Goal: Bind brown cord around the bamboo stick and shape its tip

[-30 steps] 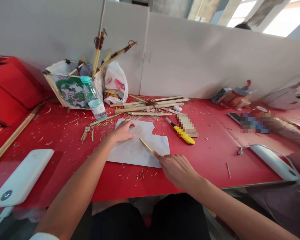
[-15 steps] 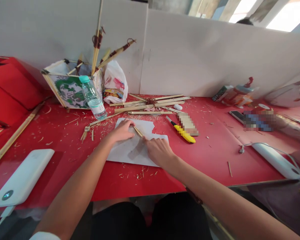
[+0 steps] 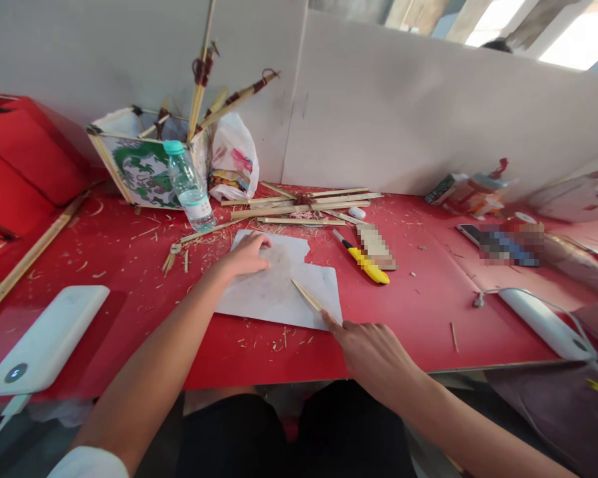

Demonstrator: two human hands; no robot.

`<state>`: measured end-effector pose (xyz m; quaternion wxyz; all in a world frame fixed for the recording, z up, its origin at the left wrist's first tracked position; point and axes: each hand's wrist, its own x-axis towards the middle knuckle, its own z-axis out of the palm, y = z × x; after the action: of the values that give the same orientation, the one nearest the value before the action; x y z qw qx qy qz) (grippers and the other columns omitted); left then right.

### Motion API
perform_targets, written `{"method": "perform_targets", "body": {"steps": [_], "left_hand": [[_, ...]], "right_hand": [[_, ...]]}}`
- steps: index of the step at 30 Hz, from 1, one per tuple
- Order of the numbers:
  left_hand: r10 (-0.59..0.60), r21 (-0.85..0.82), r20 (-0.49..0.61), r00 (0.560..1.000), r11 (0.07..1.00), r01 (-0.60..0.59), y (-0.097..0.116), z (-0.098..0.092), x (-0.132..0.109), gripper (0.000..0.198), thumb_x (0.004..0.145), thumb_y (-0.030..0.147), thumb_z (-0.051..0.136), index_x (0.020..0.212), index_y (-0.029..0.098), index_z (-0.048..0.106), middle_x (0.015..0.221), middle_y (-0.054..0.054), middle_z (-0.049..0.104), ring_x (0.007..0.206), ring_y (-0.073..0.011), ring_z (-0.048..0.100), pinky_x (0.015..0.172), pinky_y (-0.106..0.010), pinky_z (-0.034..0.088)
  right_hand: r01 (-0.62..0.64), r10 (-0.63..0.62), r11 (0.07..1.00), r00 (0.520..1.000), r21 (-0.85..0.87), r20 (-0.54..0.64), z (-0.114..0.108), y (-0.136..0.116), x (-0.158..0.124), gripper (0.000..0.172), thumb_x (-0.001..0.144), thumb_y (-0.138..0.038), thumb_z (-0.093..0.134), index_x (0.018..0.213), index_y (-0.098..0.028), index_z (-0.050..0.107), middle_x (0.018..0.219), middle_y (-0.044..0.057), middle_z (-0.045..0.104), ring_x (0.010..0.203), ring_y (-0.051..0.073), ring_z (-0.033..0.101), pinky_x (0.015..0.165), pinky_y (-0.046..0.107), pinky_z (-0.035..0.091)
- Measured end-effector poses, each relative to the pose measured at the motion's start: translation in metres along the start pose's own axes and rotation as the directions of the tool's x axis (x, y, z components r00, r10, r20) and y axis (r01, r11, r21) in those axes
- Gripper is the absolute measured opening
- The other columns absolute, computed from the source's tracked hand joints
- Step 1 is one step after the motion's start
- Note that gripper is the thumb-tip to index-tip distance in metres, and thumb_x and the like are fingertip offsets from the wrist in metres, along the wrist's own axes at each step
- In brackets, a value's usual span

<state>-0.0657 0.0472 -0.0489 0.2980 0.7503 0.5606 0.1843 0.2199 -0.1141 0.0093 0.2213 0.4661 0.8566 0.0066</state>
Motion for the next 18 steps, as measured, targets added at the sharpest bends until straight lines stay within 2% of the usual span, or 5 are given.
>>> {"method": "perform_targets", "body": {"steps": [4,10,14,18], "left_hand": [[0.0,-0.001,0.004,1.0,1.0,0.0,0.0,0.0,0.0,0.039,0.072,0.023,0.069,0.108,0.023,0.055,0.128,-0.011,0.055,0.127,-0.03,0.055,0.11,-0.046,0.046],[0.009,-0.009,0.003,1.0,1.0,-0.009,-0.002,0.001,0.0,0.04,0.071,0.023,0.069,0.109,0.023,0.056,0.129,-0.01,0.054,0.127,-0.0296,0.055,0.111,-0.044,0.046],[0.009,-0.006,-0.002,1.0,1.0,-0.009,-0.003,0.002,0.0,0.04,0.071,0.023,0.068,0.11,0.024,0.056,0.13,-0.01,0.054,0.129,-0.0299,0.053,0.112,-0.045,0.046],[0.018,-0.005,-0.006,1.0,1.0,-0.018,-0.005,0.003,0.0,0.039,0.072,0.024,0.067,0.11,0.025,0.057,0.131,-0.01,0.054,0.13,-0.0303,0.054,0.112,-0.046,0.046]], "right_hand": [[-0.01,0.009,0.999,1.0,-0.032,-0.027,0.015,0.004,-0.019,0.079,0.078,0.004,0.049,0.156,-0.012,0.044,0.087,0.007,0.074,0.071,0.02,0.073,0.051,0.034,0.027],[-0.045,0.038,0.997,0.995,-0.062,-0.097,0.034,0.005,-0.042,0.074,0.077,0.005,0.05,0.148,-0.015,0.054,0.076,0.003,0.07,0.06,0.017,0.069,0.047,0.032,0.026],[-0.035,0.03,0.998,0.993,-0.048,-0.114,0.034,0.004,-0.047,0.069,0.079,0.005,0.05,0.145,-0.016,0.057,0.074,0.003,0.07,0.058,0.017,0.068,0.047,0.03,0.028],[-0.064,0.063,0.998,0.997,-0.021,-0.051,0.025,0.002,-0.04,0.072,0.08,0.004,0.048,0.149,-0.016,0.053,0.078,0.005,0.072,0.064,0.019,0.07,0.05,0.031,0.031]]}}
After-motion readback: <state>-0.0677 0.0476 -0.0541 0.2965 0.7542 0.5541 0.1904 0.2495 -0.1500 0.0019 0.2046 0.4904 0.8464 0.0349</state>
